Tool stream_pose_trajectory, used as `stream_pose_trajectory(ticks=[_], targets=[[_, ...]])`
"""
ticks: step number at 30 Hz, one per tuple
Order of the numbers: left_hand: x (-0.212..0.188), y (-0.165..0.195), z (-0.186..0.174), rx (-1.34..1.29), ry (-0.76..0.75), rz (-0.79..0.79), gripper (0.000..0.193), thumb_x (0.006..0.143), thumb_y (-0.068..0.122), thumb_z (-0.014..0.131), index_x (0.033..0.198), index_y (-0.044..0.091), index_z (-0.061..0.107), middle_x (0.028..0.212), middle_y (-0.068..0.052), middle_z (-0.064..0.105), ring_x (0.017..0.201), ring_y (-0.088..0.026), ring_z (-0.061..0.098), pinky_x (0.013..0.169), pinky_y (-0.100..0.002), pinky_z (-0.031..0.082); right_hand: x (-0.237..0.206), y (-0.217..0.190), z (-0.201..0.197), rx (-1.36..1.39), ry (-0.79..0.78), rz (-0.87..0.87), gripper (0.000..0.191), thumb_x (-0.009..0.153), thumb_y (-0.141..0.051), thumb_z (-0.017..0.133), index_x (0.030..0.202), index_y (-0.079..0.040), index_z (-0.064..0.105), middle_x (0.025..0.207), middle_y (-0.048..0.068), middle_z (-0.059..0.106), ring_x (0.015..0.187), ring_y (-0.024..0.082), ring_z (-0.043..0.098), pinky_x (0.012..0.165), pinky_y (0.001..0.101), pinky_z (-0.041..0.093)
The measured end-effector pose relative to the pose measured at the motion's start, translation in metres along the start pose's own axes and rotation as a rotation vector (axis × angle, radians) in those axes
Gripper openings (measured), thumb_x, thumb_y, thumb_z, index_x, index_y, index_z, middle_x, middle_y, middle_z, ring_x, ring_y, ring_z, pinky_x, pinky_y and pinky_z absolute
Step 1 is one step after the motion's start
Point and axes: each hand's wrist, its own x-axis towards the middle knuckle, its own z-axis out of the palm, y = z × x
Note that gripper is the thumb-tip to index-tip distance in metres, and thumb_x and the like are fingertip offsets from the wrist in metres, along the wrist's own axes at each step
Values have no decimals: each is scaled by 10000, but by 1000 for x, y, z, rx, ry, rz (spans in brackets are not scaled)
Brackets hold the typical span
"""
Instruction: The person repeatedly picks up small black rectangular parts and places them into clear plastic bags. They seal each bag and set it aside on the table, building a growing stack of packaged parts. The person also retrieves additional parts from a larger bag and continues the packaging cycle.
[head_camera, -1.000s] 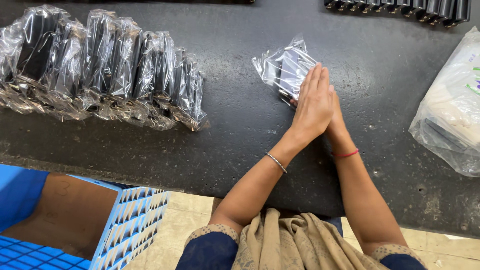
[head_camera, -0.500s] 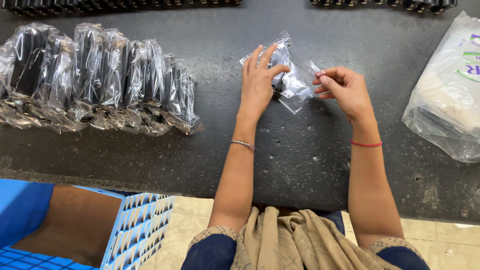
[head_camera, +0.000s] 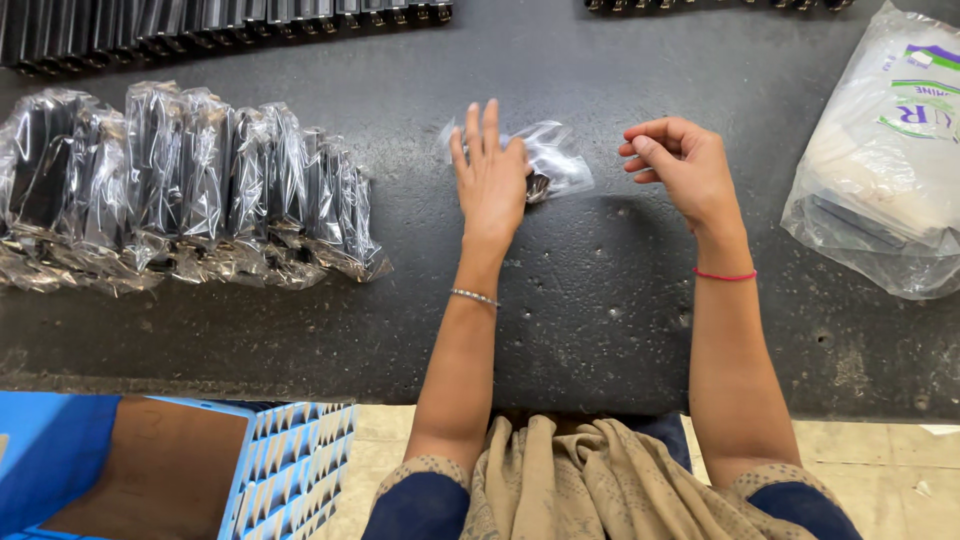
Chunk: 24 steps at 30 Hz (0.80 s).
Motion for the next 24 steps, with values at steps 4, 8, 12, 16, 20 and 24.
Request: stream_pose_trajectory(ticks=[4, 8, 12, 16, 20, 24], targets=[[-12, 8, 2, -30, -170, -162, 276, 1021, 303, 623, 1135, 68, 715, 1329, -141, 587, 1331, -326, 480, 1159, -488, 356, 1, 2, 0, -8, -3, -5, 177, 1018, -106, 632, 1147, -14, 712, 1026, 91, 754, 886, 130, 721, 741, 252, 590], [-13, 34, 8, -151, -202, -130, 315, 995, 351, 634, 1044, 54, 728, 1168, -151, 605, 1109, -344, 601, 929, -515, 496, 2, 4, 3, -18, -14, -12, 181, 1014, -110, 634, 1144, -11, 712, 1031, 88, 755, 883, 129, 719, 736, 251, 587], [-12, 42, -2, -285, -213, -242, 368, 992, 396, 567, 1113, 64, 669, 1182, -146, 593, 1000, -321, 661, 854, -485, 548, -1, 5, 5, -67, 5, -13, 186, 1008, -121, 641, 1136, -8, 713, 1023, 84, 753, 878, 124, 720, 734, 252, 594], [0, 14, -21, -430, -108, -447, 578, 974, 519, 496, 1266, 21, 529, 1288, -176, 570, 971, -299, 718, 847, -443, 592, -2, 6, 5, -199, 67, 65, 210, 1009, -157, 652, 1122, 3, 726, 980, 92, 744, 844, 139, 711, 702, 263, 591], [-1, 2, -21, -370, -90, -374, 876, 883, 666, 688, 1334, -60, 497, 1274, -272, 564, 1124, -407, 629, 893, -511, 529, -1, 9, 6, -241, -16, 146, 261, 991, -199, 678, 1141, 13, 712, 992, 100, 740, 855, 152, 724, 723, 275, 603], [-3, 17, 1, -379, -256, -375, 885, 728, 665, 788, 1271, -2, 579, 1186, -196, 663, 1107, -337, 669, 893, -464, 537, -1, 12, 9, -266, -52, 184, 284, 982, -216, 680, 1151, 10, 708, 1021, 104, 737, 880, 149, 726, 746, 279, 615]])
